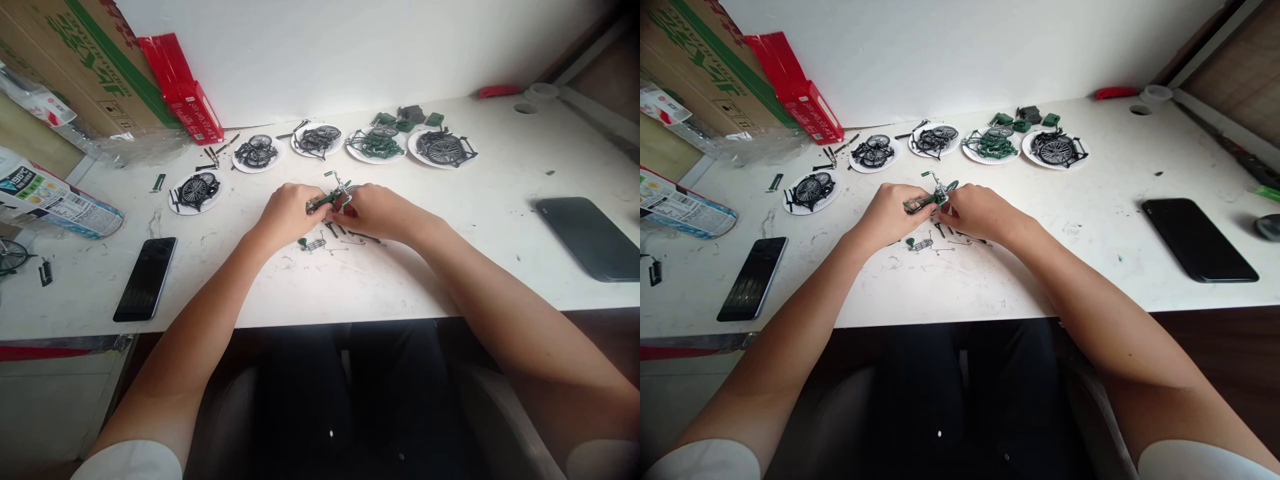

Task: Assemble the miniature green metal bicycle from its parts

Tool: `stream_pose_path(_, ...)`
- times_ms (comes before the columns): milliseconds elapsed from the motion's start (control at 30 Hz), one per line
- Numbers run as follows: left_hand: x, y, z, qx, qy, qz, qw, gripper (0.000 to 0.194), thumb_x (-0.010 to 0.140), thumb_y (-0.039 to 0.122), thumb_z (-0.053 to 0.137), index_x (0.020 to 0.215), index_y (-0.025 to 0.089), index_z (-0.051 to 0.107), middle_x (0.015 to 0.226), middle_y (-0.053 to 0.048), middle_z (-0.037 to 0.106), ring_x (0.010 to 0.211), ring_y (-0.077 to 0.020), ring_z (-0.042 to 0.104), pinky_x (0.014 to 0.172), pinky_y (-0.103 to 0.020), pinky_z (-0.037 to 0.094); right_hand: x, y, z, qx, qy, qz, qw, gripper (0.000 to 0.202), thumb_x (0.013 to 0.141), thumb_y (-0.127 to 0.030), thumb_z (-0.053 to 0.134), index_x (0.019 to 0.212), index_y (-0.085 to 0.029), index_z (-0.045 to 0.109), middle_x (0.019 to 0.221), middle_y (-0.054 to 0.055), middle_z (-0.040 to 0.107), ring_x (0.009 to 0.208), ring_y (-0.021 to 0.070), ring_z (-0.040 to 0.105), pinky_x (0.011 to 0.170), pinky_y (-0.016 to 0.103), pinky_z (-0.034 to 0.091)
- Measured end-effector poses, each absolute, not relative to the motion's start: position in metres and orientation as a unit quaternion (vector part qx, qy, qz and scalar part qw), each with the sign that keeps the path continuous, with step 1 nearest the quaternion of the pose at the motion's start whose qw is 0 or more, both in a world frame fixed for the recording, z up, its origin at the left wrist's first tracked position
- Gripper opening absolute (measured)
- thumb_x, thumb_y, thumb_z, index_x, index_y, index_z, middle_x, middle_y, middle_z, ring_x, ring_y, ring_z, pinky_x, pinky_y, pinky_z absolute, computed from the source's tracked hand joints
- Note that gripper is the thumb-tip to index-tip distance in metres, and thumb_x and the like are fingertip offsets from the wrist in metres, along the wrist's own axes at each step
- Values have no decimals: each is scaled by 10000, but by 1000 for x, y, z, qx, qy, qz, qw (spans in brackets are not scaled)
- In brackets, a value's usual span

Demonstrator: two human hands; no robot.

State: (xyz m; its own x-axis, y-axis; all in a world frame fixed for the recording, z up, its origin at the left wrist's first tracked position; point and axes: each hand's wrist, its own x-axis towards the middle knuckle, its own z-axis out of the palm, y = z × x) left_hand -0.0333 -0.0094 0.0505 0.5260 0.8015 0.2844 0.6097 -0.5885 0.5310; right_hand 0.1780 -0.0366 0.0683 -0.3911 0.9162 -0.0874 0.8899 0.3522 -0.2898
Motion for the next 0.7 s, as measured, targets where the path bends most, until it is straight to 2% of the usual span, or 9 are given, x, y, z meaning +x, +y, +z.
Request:
stream_pose_path(200,-33,-9,51,853,414,255,189,219,944,352,681,786,203,709,686,-38,622,689,-186,514,661,-342,353,179,-36,67,-547,-825,139,42,435,1053,-559,537,1032,-187,761,637,46,604,635,205,556,659,345,360)
stream_pose_path(700,-33,-10,52,856,413,252,186,239,945,362,687,770,199,703,681,-38,617,682,-183,517,662,-342,352,178,-38,69,-550,-821,149,44,455,1050,-582,556,1069,-179,766,677,66,653,666,218,596,667,343,375)
